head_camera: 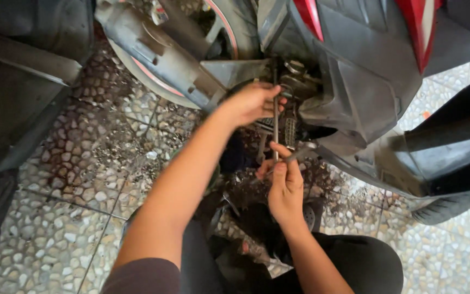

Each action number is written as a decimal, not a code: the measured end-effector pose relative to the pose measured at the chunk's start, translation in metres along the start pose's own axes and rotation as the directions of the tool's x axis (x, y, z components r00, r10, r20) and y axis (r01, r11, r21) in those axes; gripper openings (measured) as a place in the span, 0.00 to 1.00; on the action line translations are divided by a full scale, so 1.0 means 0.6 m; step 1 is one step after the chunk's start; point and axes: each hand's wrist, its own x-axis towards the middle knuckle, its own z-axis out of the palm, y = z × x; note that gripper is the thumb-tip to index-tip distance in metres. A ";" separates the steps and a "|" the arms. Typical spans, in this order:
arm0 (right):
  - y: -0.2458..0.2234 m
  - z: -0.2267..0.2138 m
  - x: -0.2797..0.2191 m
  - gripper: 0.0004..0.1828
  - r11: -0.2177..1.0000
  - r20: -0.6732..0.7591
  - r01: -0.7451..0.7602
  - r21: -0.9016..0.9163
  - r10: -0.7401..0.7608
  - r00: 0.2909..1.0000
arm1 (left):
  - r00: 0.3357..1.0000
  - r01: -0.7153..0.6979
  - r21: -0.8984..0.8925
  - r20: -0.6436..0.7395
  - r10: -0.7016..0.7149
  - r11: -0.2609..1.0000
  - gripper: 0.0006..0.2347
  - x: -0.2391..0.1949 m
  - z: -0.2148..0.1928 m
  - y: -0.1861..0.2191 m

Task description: The person crouches beside a scooter and wipes its lower engine area with a blue cloth, then uses a T-handle wrench to loosen and tighten bolts on the engine casing, repositioning the wrench repeatedly on the fasteners.

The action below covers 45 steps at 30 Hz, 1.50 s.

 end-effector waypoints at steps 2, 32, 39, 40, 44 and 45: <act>-0.039 0.005 0.007 0.19 0.984 0.069 0.106 -0.142 -0.097 0.993 | 0.996 0.040 0.036 0.078 -0.043 0.999 0.11 -0.007 -0.018 0.012; -0.039 0.069 0.008 0.35 -0.388 0.656 -0.582 0.714 0.081 0.750 | 0.995 0.022 0.004 0.094 -0.022 1.000 0.11 0.050 -0.033 -0.017; -0.066 0.053 -0.011 0.21 0.306 0.333 -0.541 0.783 0.529 0.781 | 0.995 0.012 0.021 0.102 -0.015 1.000 0.11 0.047 -0.034 -0.015; -0.063 0.050 -0.014 0.21 0.309 0.333 -0.543 0.781 0.530 0.780 | 0.995 0.011 0.017 0.103 -0.012 1.000 0.11 0.048 -0.030 -0.016; -0.081 0.067 -0.022 0.16 0.682 -0.004 -0.372 0.630 0.482 0.876 | 0.998 0.019 0.013 0.057 -0.019 1.000 0.12 0.045 -0.020 -0.013; -0.093 0.075 -0.023 0.21 0.786 -0.147 -0.290 0.547 0.431 0.890 | 0.998 0.018 0.001 0.063 -0.018 1.000 0.12 0.046 -0.015 -0.014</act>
